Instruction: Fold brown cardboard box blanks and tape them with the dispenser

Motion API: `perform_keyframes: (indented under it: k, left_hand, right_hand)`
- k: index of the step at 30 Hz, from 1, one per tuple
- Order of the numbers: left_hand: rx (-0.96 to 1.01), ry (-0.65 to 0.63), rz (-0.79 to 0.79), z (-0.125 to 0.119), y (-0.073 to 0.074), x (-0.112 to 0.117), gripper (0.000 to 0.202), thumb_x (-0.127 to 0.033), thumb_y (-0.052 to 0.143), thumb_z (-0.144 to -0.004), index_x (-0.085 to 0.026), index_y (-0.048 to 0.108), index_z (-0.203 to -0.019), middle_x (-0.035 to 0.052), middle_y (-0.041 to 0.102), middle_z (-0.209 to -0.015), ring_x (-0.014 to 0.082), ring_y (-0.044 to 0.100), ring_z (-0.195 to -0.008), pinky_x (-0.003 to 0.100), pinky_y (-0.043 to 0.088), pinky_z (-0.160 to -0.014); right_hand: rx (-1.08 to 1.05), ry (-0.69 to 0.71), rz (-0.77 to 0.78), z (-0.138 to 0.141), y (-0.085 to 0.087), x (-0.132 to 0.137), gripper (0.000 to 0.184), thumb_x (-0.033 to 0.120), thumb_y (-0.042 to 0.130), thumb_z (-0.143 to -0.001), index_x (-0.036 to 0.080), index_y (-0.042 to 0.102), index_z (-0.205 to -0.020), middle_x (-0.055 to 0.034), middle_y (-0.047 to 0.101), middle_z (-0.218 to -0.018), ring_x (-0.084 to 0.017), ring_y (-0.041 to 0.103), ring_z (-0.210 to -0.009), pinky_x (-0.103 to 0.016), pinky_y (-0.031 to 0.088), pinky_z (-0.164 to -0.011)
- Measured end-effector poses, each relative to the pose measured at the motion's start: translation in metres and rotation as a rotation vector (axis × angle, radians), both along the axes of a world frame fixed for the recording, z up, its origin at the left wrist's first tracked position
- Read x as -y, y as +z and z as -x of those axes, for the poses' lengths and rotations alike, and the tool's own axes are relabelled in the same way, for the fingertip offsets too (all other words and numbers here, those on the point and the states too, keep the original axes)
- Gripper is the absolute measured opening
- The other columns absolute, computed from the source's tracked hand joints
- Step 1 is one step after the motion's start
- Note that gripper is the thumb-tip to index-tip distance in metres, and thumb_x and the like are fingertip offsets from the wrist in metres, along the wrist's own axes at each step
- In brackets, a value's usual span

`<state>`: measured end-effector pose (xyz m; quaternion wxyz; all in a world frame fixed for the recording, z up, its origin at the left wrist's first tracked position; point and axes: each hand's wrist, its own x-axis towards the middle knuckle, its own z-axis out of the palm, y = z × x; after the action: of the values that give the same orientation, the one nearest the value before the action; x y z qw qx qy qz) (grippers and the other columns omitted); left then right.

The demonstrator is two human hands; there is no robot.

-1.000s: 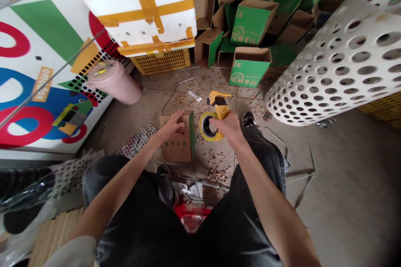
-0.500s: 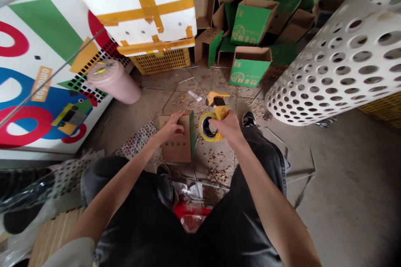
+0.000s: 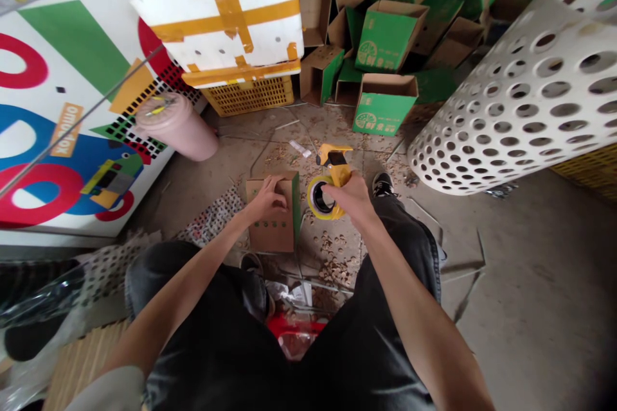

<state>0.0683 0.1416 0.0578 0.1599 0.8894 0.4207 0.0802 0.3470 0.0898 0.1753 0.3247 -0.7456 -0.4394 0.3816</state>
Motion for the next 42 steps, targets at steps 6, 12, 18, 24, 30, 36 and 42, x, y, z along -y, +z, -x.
perform_keyframes:
  k: [6,12,18,24,30,36,42]
  left_hand:
    - [-0.062,-0.034,0.009,-0.016,0.02,0.025,0.005,-0.023,0.083,-0.077,-0.023,0.078,-0.077,0.0109,0.043,-0.148,0.0328,0.04,-0.138,0.051,0.039,-0.115]
    - [-0.268,-0.017,0.083,-0.04,0.034,0.082,0.008,-0.018,0.082,-0.071,-0.023,0.079,-0.077,0.0141,0.053,-0.144,0.0395,0.046,-0.132,0.059,0.039,-0.109]
    - [-0.048,-0.065,0.511,-0.039,0.037,0.093,0.007,-0.026,0.081,-0.075,-0.02,0.078,-0.076,0.0124,0.073,-0.115,0.0282,0.066,-0.109,0.04,0.052,-0.096]
    - [0.28,0.248,0.745,0.031,0.086,0.04,0.016,-0.034,0.073,-0.079,-0.018,0.072,-0.08,0.0025,0.073,-0.07,0.0176,0.068,-0.062,0.027,0.053,-0.062]
    - [0.621,0.589,0.503,0.069,0.106,0.022,0.038,-0.05,0.083,-0.07,-0.015,0.075,-0.084,0.0061,0.077,-0.077,0.0198,0.072,-0.069,0.033,0.06,-0.07]
    - [0.819,0.563,0.534,0.054,0.099,0.02,0.041,-0.049,0.086,-0.067,-0.014,0.072,-0.084,0.0061,0.078,-0.078,0.0204,0.075,-0.073,0.035,0.062,-0.076]
    - [0.816,0.487,0.531,0.05,0.089,0.019,0.024,-0.038,0.079,-0.077,-0.015,0.072,-0.079,0.0042,0.076,-0.071,0.0177,0.074,-0.068,0.028,0.06,-0.069]
  right_hand:
    - [0.017,0.026,0.006,-0.003,-0.003,-0.002,0.05,0.038,0.078,-0.066,0.016,0.06,-0.107,-0.0122,0.073,-0.102,-0.027,0.071,-0.092,-0.034,0.053,-0.073]
    - [0.193,0.104,0.081,-0.001,0.006,0.0,0.052,0.039,0.078,-0.069,0.015,0.061,-0.111,-0.0158,0.074,-0.104,-0.03,0.073,-0.097,-0.035,0.054,-0.075]
    - [0.359,0.29,0.116,0.01,0.004,0.004,0.05,0.041,0.081,-0.069,0.015,0.063,-0.107,-0.0207,0.074,-0.108,-0.034,0.072,-0.1,-0.036,0.053,-0.075]
    - [-0.032,0.351,0.297,0.046,-0.022,0.013,0.038,0.039,0.08,-0.073,0.018,0.065,-0.1,-0.0105,0.075,-0.087,-0.026,0.073,-0.082,-0.031,0.052,-0.064]
    - [-0.126,0.503,0.413,0.106,-0.065,0.041,0.031,0.043,0.075,-0.086,0.017,0.065,-0.099,-0.0054,0.075,-0.082,-0.021,0.073,-0.071,-0.03,0.055,-0.059]
    - [0.219,0.641,0.31,0.127,-0.096,0.054,0.059,0.053,0.08,-0.083,0.01,0.061,-0.118,-0.0253,0.07,-0.12,-0.036,0.068,-0.116,-0.039,0.053,-0.093]
    - [0.409,0.855,0.306,0.119,-0.098,0.039,0.062,0.067,0.067,-0.088,0.011,0.065,-0.113,-0.0258,0.068,-0.124,-0.035,0.068,-0.115,-0.037,0.051,-0.094]
